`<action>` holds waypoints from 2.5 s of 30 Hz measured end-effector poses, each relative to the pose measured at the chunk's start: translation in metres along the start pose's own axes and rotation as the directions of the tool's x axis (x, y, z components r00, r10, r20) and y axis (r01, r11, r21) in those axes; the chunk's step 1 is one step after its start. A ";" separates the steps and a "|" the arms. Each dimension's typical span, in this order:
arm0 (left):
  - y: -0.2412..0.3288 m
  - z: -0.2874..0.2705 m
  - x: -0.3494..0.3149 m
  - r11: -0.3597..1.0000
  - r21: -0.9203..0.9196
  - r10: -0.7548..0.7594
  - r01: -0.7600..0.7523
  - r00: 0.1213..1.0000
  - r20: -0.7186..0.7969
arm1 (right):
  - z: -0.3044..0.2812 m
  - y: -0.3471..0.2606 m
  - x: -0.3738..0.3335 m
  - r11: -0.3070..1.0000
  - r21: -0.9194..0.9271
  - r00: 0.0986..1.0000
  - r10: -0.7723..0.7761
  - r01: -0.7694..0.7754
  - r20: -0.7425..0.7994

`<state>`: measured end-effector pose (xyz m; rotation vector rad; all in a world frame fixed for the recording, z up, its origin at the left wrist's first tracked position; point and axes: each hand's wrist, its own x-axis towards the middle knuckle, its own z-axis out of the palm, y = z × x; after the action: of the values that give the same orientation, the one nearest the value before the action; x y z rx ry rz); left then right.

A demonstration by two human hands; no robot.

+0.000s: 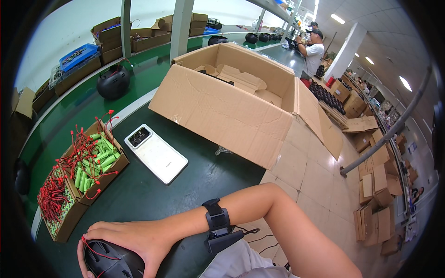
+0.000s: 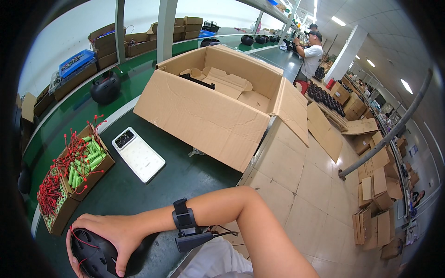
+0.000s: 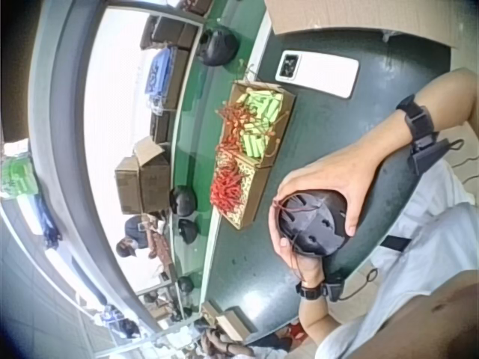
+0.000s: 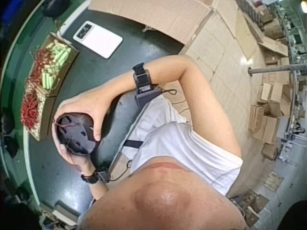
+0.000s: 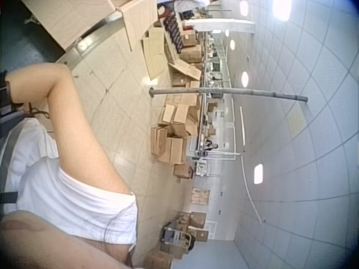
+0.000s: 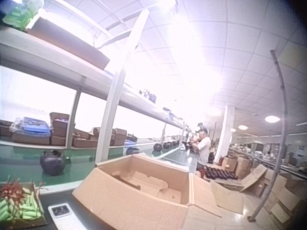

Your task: Assembling a black circular electronic housing by connecting wires and fitting plastic components together on an assembly line.

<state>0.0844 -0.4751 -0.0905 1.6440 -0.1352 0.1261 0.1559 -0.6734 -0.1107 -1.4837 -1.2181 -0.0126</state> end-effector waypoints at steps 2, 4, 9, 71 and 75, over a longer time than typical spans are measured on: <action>0.000 0.000 -0.001 1.000 0.015 -0.001 0.001 1.000 0.001 | 0.001 0.000 0.000 1.000 0.003 1.000 0.005 -0.005 0.000; -0.002 -0.001 -0.001 1.000 0.009 0.004 -0.004 1.000 -0.001 | 0.000 -0.001 0.000 1.000 0.002 1.000 0.008 -0.008 -0.001; -0.001 0.003 0.002 1.000 0.004 0.005 -0.005 1.000 0.003 | -0.003 -0.001 -0.001 1.000 0.002 1.000 0.009 -0.009 -0.004; -0.042 -0.012 0.006 0.939 -0.034 0.334 -0.342 0.931 -0.149 | -0.098 0.242 0.281 0.233 -0.210 0.300 0.482 -0.950 -0.823; -0.040 -0.014 0.007 0.938 -0.039 0.336 -0.344 0.931 -0.143 | -0.093 0.238 0.288 0.109 -0.318 0.327 0.526 -0.942 -0.785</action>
<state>0.0979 -0.4586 -0.1276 1.5311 -0.3186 0.4918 0.5008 -0.5063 -0.0766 -2.5618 0.3039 -0.2093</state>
